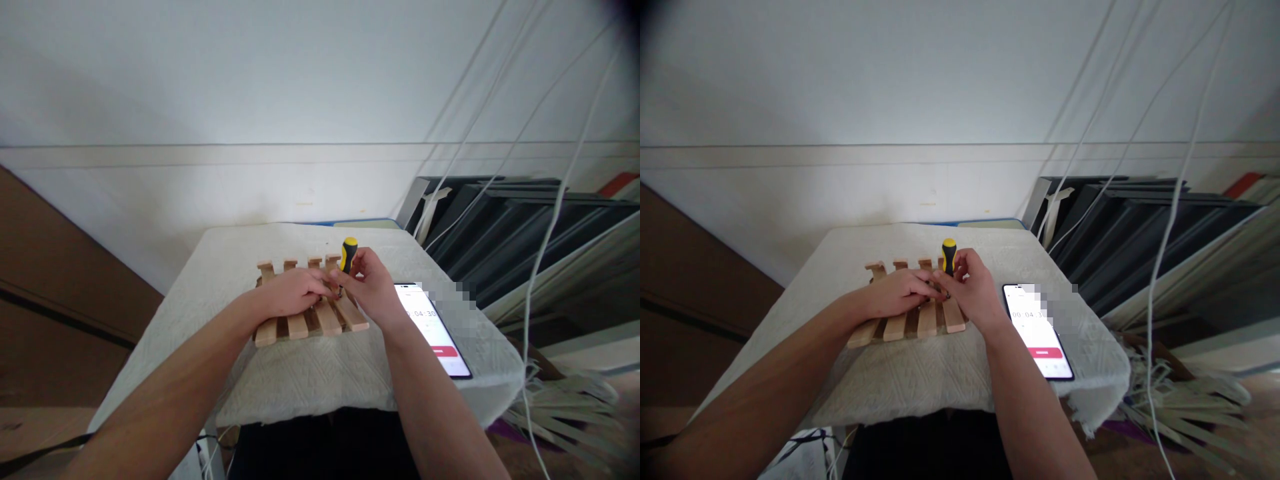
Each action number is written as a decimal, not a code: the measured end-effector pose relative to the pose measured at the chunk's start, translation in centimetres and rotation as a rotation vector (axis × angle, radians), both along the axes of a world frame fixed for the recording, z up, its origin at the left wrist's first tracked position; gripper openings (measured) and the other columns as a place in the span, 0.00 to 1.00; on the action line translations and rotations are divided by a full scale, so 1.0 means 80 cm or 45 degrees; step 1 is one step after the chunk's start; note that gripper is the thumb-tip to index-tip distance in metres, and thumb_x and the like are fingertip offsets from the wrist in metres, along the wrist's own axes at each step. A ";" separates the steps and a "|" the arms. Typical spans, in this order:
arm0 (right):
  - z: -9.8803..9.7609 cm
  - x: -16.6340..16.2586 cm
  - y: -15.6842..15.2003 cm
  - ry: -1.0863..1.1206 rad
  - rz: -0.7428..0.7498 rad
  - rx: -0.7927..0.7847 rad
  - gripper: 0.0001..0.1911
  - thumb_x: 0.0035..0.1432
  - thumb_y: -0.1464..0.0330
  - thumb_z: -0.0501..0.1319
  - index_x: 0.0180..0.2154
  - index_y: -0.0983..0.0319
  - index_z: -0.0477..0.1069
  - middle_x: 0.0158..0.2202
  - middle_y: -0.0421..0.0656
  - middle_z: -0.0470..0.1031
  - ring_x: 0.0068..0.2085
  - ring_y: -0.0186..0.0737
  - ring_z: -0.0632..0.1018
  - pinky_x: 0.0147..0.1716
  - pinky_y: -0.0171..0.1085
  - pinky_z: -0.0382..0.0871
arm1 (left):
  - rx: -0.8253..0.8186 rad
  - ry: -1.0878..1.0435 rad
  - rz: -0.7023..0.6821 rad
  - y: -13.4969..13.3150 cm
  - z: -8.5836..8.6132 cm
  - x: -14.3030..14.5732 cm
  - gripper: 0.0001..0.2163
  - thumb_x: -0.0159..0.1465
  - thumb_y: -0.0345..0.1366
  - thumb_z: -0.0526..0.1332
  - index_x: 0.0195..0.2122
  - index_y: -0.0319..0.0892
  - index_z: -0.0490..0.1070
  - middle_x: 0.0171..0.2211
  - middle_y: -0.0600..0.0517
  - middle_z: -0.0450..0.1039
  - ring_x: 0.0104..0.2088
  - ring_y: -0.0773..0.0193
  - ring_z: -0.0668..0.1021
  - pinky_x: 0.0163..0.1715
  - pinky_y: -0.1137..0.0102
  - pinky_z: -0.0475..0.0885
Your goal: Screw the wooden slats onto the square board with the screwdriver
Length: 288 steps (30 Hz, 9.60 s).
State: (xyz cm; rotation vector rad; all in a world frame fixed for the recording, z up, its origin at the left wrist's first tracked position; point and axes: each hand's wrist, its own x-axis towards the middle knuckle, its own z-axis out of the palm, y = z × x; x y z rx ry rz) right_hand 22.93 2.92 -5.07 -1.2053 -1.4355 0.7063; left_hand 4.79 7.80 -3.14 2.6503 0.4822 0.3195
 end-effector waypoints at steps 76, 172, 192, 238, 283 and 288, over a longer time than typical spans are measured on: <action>0.008 0.006 -0.002 0.035 0.014 -0.082 0.13 0.52 0.59 0.62 0.36 0.60 0.71 0.29 0.39 0.71 0.27 0.34 0.68 0.28 0.35 0.61 | -0.026 -0.067 -0.020 0.003 -0.003 -0.001 0.21 0.55 0.18 0.53 0.44 0.42 0.76 0.51 0.49 0.73 0.51 0.64 0.75 0.54 0.68 0.67; 0.004 0.005 -0.007 -0.222 -0.007 0.074 0.08 0.53 0.66 0.61 0.37 0.60 0.69 0.32 0.39 0.72 0.29 0.34 0.70 0.29 0.35 0.63 | -0.029 -0.082 -0.012 0.001 -0.001 0.001 0.20 0.56 0.19 0.53 0.44 0.42 0.76 0.50 0.49 0.73 0.50 0.63 0.75 0.52 0.67 0.68; 0.009 0.003 -0.006 -0.065 0.031 -0.068 0.11 0.54 0.60 0.61 0.36 0.60 0.70 0.33 0.41 0.73 0.32 0.37 0.71 0.32 0.37 0.66 | -0.054 -0.079 0.007 -0.001 0.000 0.001 0.19 0.56 0.19 0.54 0.44 0.40 0.75 0.49 0.48 0.74 0.51 0.64 0.74 0.54 0.67 0.67; 0.000 0.009 0.001 -0.108 -0.048 -0.078 0.16 0.48 0.59 0.66 0.34 0.59 0.65 0.30 0.39 0.70 0.31 0.36 0.70 0.29 0.36 0.63 | -0.032 -0.064 0.005 0.001 -0.001 0.002 0.20 0.56 0.19 0.53 0.45 0.40 0.75 0.50 0.47 0.73 0.52 0.63 0.74 0.55 0.65 0.67; 0.002 0.009 0.000 -0.159 -0.134 -0.034 0.15 0.50 0.58 0.65 0.33 0.59 0.65 0.29 0.39 0.69 0.31 0.37 0.71 0.29 0.37 0.64 | -0.021 -0.085 0.002 0.003 -0.004 0.001 0.20 0.55 0.20 0.53 0.44 0.41 0.76 0.50 0.48 0.74 0.52 0.64 0.74 0.56 0.66 0.66; 0.004 0.009 -0.003 -0.021 0.032 0.011 0.09 0.56 0.62 0.59 0.37 0.59 0.68 0.36 0.41 0.73 0.34 0.37 0.72 0.34 0.38 0.66 | -0.036 -0.084 0.015 0.004 -0.007 0.000 0.20 0.55 0.20 0.54 0.45 0.39 0.76 0.50 0.47 0.74 0.52 0.62 0.74 0.57 0.65 0.66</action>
